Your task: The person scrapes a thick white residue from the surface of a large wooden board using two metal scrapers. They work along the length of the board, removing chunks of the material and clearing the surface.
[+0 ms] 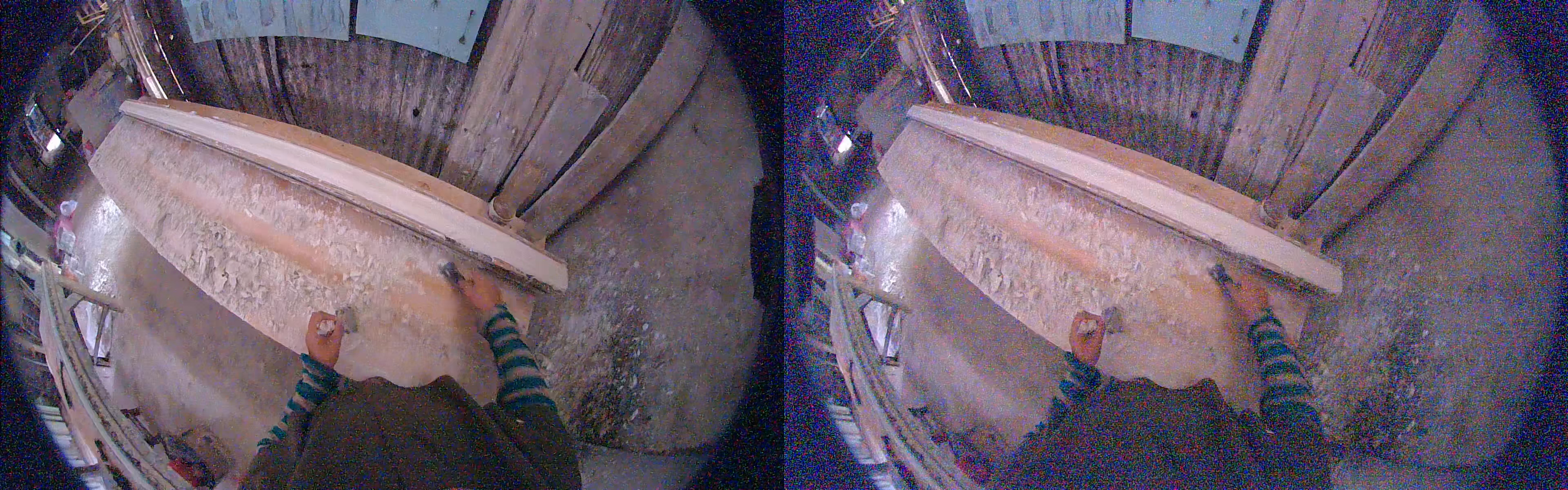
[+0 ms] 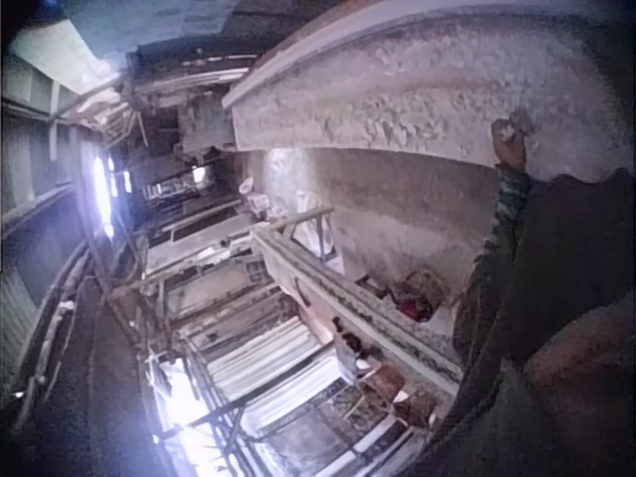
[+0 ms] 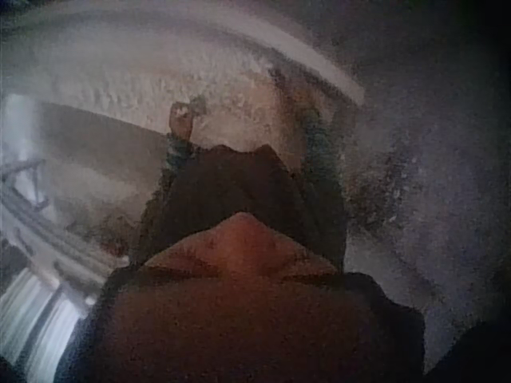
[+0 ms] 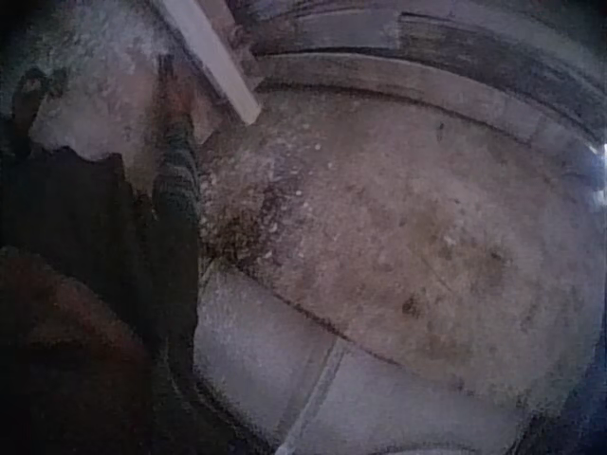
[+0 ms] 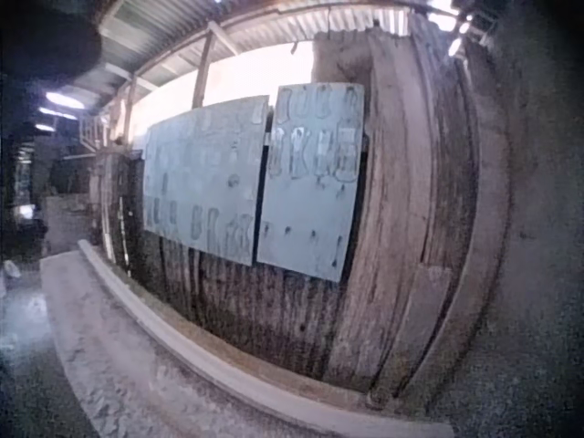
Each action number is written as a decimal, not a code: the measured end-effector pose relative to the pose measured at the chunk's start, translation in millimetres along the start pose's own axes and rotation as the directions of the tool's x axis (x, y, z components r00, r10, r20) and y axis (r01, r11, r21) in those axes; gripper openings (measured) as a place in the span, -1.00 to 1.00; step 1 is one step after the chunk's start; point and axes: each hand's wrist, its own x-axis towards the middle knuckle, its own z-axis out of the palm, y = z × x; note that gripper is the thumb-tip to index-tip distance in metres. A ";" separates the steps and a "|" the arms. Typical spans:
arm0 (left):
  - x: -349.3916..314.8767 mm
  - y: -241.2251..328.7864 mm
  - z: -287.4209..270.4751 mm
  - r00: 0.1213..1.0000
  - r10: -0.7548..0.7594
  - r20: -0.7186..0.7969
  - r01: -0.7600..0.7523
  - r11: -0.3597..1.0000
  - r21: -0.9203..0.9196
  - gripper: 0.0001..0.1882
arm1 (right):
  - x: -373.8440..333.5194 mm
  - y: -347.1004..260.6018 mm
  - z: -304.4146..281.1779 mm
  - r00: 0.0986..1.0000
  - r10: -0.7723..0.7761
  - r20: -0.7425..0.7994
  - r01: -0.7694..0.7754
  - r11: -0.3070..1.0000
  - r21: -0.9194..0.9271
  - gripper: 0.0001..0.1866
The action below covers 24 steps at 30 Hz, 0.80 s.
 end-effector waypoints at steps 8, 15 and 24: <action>-3.2 -14.2 -7.2 0.987 -0.160 0.003 0.159 0.983 0.096 -0.86 | 11.2 -20.1 -42.7 0.945 0.076 0.317 -0.059 0.996 -0.064 -0.57; 3.0 6.3 3.6 0.998 -0.034 0.044 0.026 0.985 0.173 -0.88 | 36.2 -37.8 16.3 0.979 0.040 0.198 -0.049 0.998 0.043 -0.63; -3.6 -9.4 -2.3 0.998 -0.043 -0.037 0.049 0.983 0.179 -0.87 | -1.5 -53.7 -63.6 0.959 0.008 0.283 -0.066 0.978 0.196 -0.54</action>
